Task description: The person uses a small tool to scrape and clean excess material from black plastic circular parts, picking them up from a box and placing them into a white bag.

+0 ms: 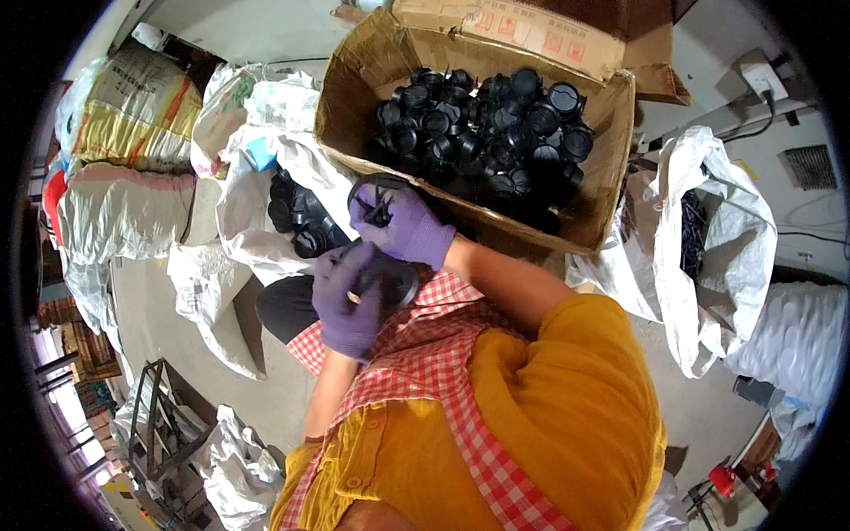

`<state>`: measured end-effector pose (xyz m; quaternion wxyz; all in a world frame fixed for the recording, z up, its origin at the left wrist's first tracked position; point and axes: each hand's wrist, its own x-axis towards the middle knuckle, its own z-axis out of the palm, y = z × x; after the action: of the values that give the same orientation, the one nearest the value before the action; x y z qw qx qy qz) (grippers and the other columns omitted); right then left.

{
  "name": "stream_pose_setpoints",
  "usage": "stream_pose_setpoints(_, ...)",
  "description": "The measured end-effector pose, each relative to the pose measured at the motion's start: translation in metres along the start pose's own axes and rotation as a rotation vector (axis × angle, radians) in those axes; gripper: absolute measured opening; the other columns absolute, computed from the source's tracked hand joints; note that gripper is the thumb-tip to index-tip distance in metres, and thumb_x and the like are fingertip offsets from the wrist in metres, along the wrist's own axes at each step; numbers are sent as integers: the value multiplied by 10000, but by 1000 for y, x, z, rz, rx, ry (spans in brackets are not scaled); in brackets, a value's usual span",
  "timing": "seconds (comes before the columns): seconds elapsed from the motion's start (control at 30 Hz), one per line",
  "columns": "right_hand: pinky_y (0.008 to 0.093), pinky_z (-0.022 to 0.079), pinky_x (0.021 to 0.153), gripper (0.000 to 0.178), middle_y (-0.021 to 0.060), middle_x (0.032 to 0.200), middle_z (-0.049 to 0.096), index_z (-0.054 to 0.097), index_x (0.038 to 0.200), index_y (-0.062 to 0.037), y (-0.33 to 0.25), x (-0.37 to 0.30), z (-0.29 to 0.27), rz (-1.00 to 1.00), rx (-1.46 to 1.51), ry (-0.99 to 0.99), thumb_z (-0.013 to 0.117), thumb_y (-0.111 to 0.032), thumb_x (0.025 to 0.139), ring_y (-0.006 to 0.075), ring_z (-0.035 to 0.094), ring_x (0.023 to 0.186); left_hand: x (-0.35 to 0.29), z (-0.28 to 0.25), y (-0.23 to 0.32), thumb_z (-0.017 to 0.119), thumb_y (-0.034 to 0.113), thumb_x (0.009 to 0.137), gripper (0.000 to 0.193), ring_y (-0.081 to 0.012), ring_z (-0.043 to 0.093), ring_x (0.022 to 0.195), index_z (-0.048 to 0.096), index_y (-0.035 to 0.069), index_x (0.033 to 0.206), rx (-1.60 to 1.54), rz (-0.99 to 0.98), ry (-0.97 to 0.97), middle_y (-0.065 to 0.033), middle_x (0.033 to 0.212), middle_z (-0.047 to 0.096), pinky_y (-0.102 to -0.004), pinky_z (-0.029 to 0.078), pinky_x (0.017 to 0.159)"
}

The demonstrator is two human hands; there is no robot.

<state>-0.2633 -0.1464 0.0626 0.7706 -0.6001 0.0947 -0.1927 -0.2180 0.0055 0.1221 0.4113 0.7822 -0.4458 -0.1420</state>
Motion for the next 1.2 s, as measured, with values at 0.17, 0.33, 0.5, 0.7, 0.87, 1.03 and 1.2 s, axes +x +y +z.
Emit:
stream_pose_setpoints(0.17, 222, 427, 660, 109, -12, 763, 555, 553, 797, -62, 18, 15, 9, 45, 131, 200, 643, -112, 761, 60, 503, 707, 23, -6, 1, 616, 57, 652, 466, -353, 581, 811, 589, 157, 1106, 529, 241, -89, -164, 944, 553, -417, 479, 683)
stream_pose_setpoints(0.33, 255, 429, 622, 123, 22, 640, 512, 504, 758, -51, 19, 43, 15, 25, -34, 354, 620, -89, 766, 72, 440, 629, 44, -7, -11, 685, 123, 662, 415, -338, 581, 811, 598, 156, 1066, 615, 209, -61, -134, 928, 559, -429, 480, 663)
stream_pose_setpoints(0.5, 370, 464, 647, 97, 143, 741, 578, 559, 810, -66, 27, 78, 4, -84, -719, 461, 592, -71, 719, 288, 570, 675, 57, -22, -18, 738, 145, 631, 398, -314, 596, 766, 620, 126, 1011, 598, 174, 65, -123, 908, 575, -387, 481, 640)
stream_pose_setpoints(0.7, 450, 468, 780, 267, 232, 968, 602, 552, 1005, -55, 109, 114, -136, 400, -946, 729, 552, -254, 828, 398, 580, 911, 63, -51, -62, 752, 100, 605, 518, -339, 557, 995, 613, 132, 1103, 337, 60, 230, -185, 1074, 544, -384, 457, 852)
stream_pose_setpoints(0.87, 446, 466, 822, 340, 223, 1023, 605, 540, 1081, -57, 153, 131, -159, 476, -1050, 693, 543, -290, 834, 391, 574, 960, 65, -52, -146, 748, 159, 627, 859, -423, 201, 1322, 326, 132, 1374, 560, -326, 111, -250, 1448, 157, -464, 233, 1064)
stream_pose_setpoints(1.03, 414, 439, 886, 433, 216, 1138, 568, 544, 1173, -56, 202, 155, -173, 587, -1064, 461, 530, -338, 844, 373, 544, 1048, 32, -42, -171, 730, 144, 644, 676, -415, 321, 1262, 468, 94, 1266, 395, -306, -42, -235, 1376, 324, -452, 290, 1041)
stream_pose_setpoints(1.2, 419, 454, 841, 346, 209, 1049, 608, 618, 1034, -68, 231, 158, -167, 705, -1106, 488, 558, -339, 827, 371, 573, 984, 30, -37, -158, 696, 103, 681, 554, -383, 417, 1202, 522, 83, 1206, 280, -317, -29, -212, 1330, 404, -421, 361, 999)
